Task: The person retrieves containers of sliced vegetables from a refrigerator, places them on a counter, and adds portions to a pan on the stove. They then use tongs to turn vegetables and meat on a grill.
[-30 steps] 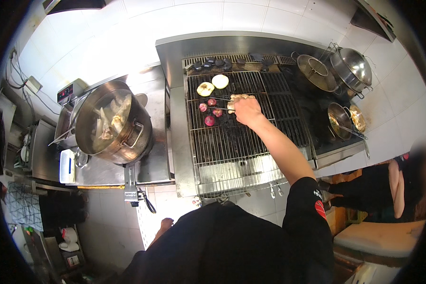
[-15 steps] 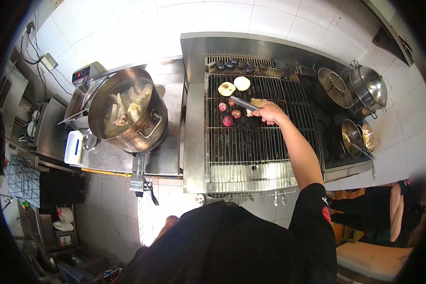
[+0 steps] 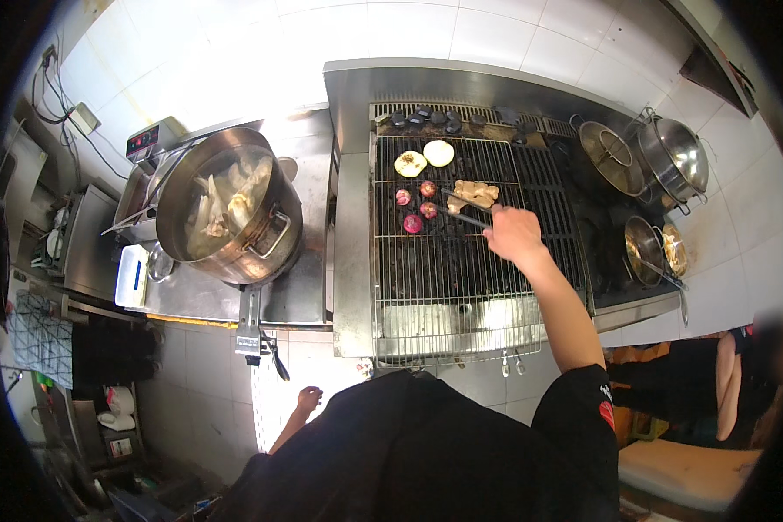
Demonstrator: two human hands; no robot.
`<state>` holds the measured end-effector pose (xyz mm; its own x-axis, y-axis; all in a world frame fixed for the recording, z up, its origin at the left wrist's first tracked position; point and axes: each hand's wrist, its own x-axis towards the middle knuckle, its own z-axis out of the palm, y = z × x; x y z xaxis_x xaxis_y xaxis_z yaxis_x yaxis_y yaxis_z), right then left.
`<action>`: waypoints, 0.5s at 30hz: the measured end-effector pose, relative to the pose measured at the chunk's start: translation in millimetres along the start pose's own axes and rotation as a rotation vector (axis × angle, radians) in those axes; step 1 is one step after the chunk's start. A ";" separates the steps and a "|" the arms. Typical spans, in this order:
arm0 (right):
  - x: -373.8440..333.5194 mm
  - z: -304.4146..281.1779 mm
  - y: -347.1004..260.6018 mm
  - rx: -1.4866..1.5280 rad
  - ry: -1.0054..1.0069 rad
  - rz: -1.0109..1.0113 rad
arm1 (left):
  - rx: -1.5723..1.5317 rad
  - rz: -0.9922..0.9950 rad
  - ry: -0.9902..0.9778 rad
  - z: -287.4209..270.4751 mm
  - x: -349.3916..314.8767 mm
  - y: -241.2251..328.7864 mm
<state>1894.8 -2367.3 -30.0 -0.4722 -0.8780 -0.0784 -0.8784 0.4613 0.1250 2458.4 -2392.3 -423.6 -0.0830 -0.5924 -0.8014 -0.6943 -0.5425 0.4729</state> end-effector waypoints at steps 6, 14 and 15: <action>-7.1 58.8 -4.7 0.008 0.146 -0.111 | 0.107 0.007 -0.077 13.1 20.2 -28.9; -3.3 81.5 14.6 1.116 -0.418 0.337 | 0.074 0.029 -0.012 2.6 19.1 -9.0; -5.6 87.8 16.0 1.214 -0.451 0.379 | 0.087 0.011 -0.018 1.7 17.8 -2.1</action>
<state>1876.9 -2343.8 -114.5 -0.4749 -0.6622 -0.5796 -0.0885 0.6912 -0.7172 2457.2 -2400.7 -439.4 -0.1033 -0.5865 -0.8033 -0.7529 -0.4816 0.4485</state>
